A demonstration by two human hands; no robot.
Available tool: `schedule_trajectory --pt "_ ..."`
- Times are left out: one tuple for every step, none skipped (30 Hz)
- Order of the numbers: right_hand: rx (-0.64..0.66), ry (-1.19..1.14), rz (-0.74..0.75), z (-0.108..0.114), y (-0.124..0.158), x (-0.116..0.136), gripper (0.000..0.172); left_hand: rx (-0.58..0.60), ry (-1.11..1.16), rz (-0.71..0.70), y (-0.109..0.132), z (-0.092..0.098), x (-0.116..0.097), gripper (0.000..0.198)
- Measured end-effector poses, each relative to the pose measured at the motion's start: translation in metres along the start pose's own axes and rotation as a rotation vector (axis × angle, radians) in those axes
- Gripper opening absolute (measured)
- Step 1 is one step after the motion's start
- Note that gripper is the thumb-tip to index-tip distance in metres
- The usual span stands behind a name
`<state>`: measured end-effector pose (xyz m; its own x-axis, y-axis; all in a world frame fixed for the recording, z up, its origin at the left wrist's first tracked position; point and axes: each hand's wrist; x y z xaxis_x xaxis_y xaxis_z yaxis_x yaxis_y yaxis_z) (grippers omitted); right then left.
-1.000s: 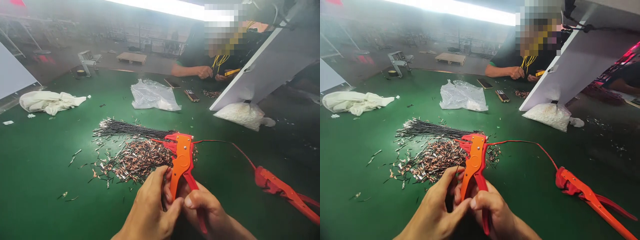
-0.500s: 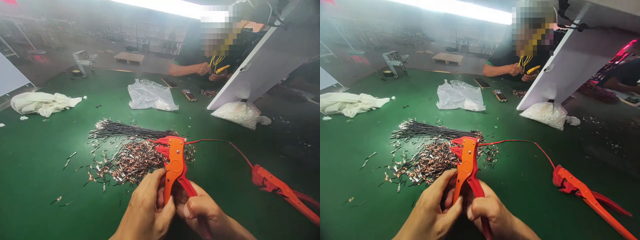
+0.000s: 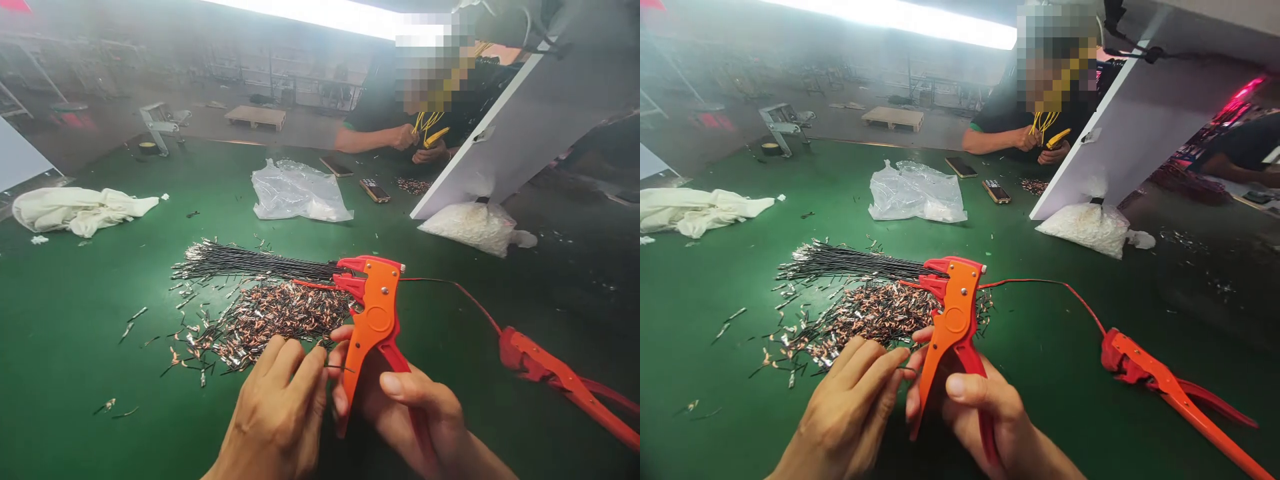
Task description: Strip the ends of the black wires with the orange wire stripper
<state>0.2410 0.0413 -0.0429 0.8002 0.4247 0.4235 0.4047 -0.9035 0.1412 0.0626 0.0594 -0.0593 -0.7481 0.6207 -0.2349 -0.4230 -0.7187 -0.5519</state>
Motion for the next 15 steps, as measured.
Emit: schedule_trajectory --pt "0.005 -0.012 -0.007 0.0009 0.0 0.0008 0.049 0.001 -0.004 -0.004 -0.0005 0.0009 0.0003 0.02" --pt "0.01 -0.02 -0.013 0.0019 -0.0001 0.0017 0.05 0.007 -0.014 -0.012 -0.0013 0.0019 0.0008 0.019" --pt "0.017 -0.025 -0.017 0.0029 -0.0003 0.0027 0.051 0.013 -0.027 -0.021 -0.0022 0.0029 0.0014 0.019" --pt "0.022 -0.029 -0.02 0.0039 -0.0006 0.0036 0.052 0.013 -0.038 -0.033 -0.0032 0.0038 0.002 0.019" --pt "0.031 -0.031 -0.031 0.0048 -0.0008 0.0042 0.052 0.015 -0.047 -0.042 -0.0041 0.0044 0.0025 0.02" --pt "0.038 -0.04 -0.045 0.0056 -0.0009 0.0045 0.052 0.014 -0.057 -0.05 -0.0049 0.0048 0.0028 0.021" --pt "0.046 -0.053 -0.059 0.0063 -0.001 0.0045 0.052 0.004 -0.066 -0.058 -0.0055 0.0049 0.0029 0.022" --pt "0.053 -0.069 -0.072 0.0068 -0.001 0.0042 0.052 -0.005 -0.074 -0.067 -0.0059 0.0048 0.0028 0.023" --pt "0.063 -0.087 -0.083 0.0071 -0.001 0.0036 0.053 -0.01 -0.083 -0.075 -0.0061 0.0045 0.0026 0.024" --pt "0.069 -0.104 -0.099 0.0071 -0.0009 0.0028 0.054 -0.012 -0.094 -0.08 -0.0062 0.004 0.0024 0.025" --pt "0.07 -0.116 -0.118 0.007 -0.0009 0.0019 0.055 -0.013 -0.103 -0.085 -0.0062 0.0033 0.0023 0.024" --pt "0.066 -0.122 -0.138 0.0066 -0.0009 0.001 0.055 -0.019 -0.106 -0.088 -0.0062 0.0026 0.0025 0.024" --pt "0.063 -0.124 -0.161 0.0061 -0.0009 0.0001 0.056 -0.024 -0.103 -0.089 -0.0061 0.0018 0.0029 0.024" --pt "0.06 -0.123 -0.178 0.0055 -0.0011 -0.0005 0.056 -0.031 -0.102 -0.085 -0.006 0.0011 0.0035 0.023" --pt "0.059 -0.12 -0.189 0.0049 -0.0013 -0.0009 0.056 -0.042 -0.108 -0.079 -0.0059 0.0005 0.0042 0.022"
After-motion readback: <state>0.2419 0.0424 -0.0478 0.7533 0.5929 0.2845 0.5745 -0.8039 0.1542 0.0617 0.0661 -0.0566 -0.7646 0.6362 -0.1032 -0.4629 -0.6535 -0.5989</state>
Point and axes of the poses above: each hand's wrist, its own y-axis away from the middle knuckle, its own z-axis out of the back of the hand, x = y × z, and after that the axes turned 13 degrees about -y, right-handed
